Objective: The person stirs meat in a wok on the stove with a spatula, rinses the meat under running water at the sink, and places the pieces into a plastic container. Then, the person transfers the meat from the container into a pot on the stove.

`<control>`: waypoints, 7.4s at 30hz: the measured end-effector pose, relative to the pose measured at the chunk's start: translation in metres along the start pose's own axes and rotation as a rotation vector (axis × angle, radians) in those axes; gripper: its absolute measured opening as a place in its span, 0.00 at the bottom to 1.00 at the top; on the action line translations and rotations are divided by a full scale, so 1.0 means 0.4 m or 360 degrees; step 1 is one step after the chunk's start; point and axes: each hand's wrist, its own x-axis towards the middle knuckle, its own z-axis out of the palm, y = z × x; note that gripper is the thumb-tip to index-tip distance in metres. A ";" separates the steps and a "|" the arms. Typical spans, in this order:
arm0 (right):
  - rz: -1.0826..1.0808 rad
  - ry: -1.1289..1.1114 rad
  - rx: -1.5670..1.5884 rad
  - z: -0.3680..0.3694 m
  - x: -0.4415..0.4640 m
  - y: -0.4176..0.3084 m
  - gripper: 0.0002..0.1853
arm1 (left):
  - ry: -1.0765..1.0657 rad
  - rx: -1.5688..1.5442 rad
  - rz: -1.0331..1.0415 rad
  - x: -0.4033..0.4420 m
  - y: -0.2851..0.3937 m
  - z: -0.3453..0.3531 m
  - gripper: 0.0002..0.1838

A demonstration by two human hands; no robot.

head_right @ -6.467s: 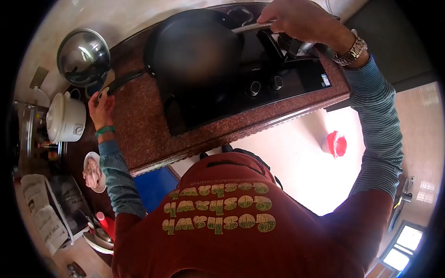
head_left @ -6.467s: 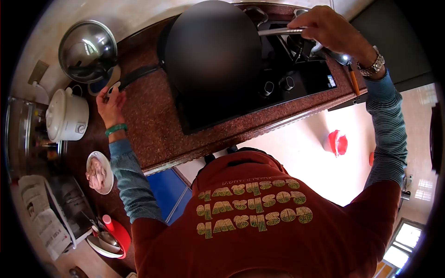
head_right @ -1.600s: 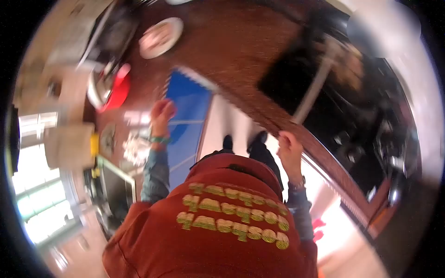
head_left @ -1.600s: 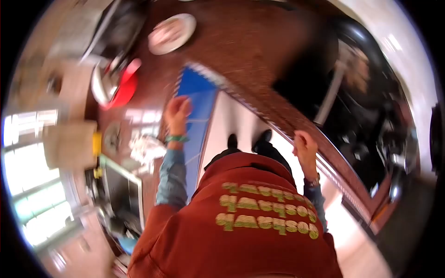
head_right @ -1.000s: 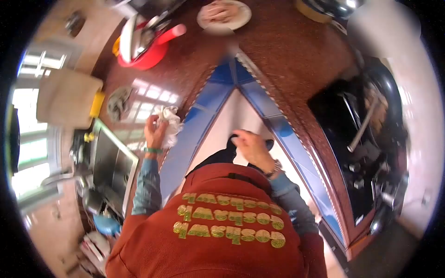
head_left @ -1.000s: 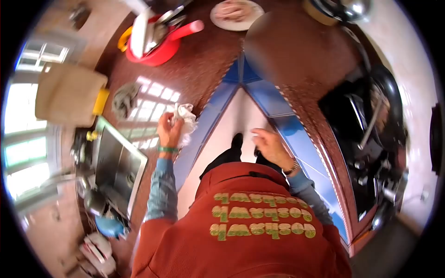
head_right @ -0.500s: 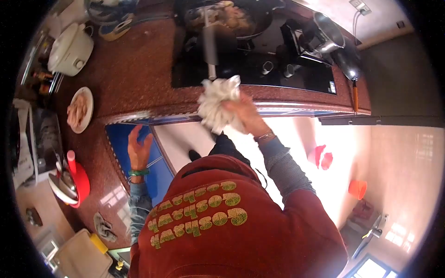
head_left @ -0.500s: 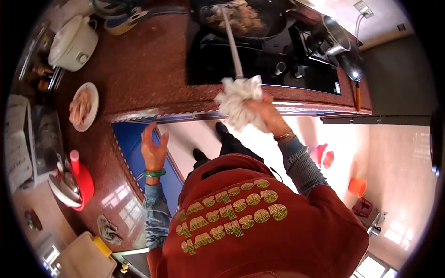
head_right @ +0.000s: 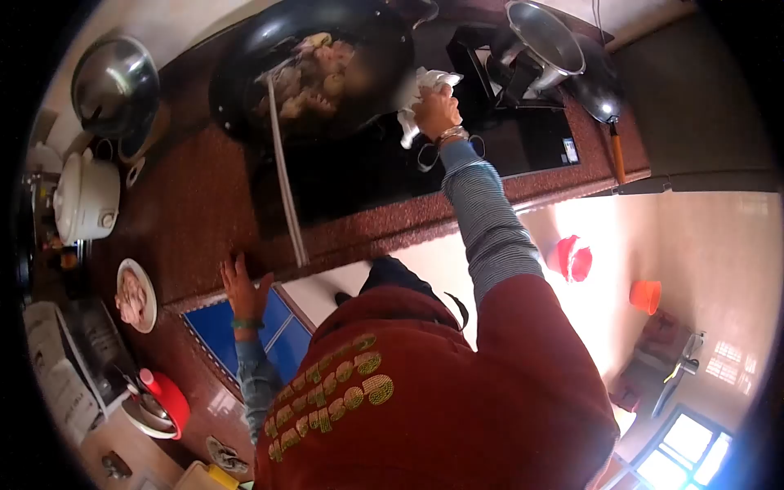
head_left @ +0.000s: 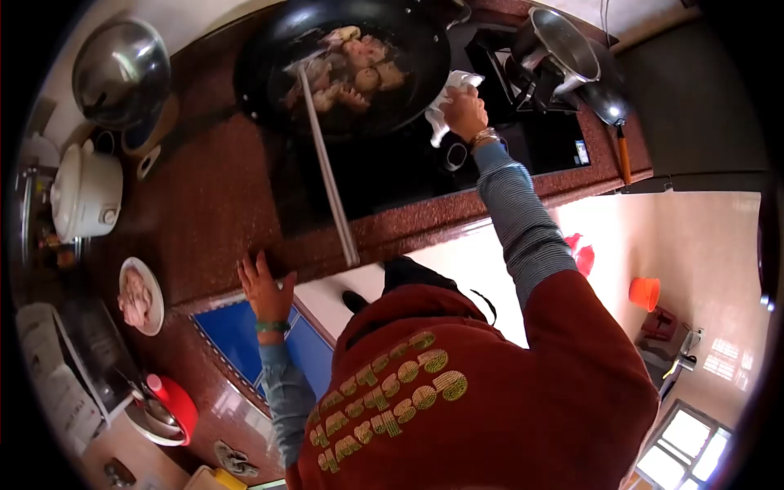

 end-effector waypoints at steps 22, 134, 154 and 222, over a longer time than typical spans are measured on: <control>-0.0132 -0.0042 0.0007 -0.087 0.018 0.005 0.14 | -0.0111 -0.0003 -0.0038 0.026 0.033 -0.030 0.42; -0.0763 0.0026 0.2018 -0.388 -0.222 -0.259 0.16 | 0.0596 0.0099 -0.0277 0.103 -0.015 0.035 0.32; -0.0078 0.0320 0.2286 -0.384 -0.192 -0.200 0.31 | 0.0376 0.0035 -0.0416 0.088 0.027 -0.003 0.37; -0.0825 -0.0737 0.0810 -0.398 0.416 -0.122 0.34 | 0.0635 0.0871 0.0077 0.562 0.158 -0.359 0.09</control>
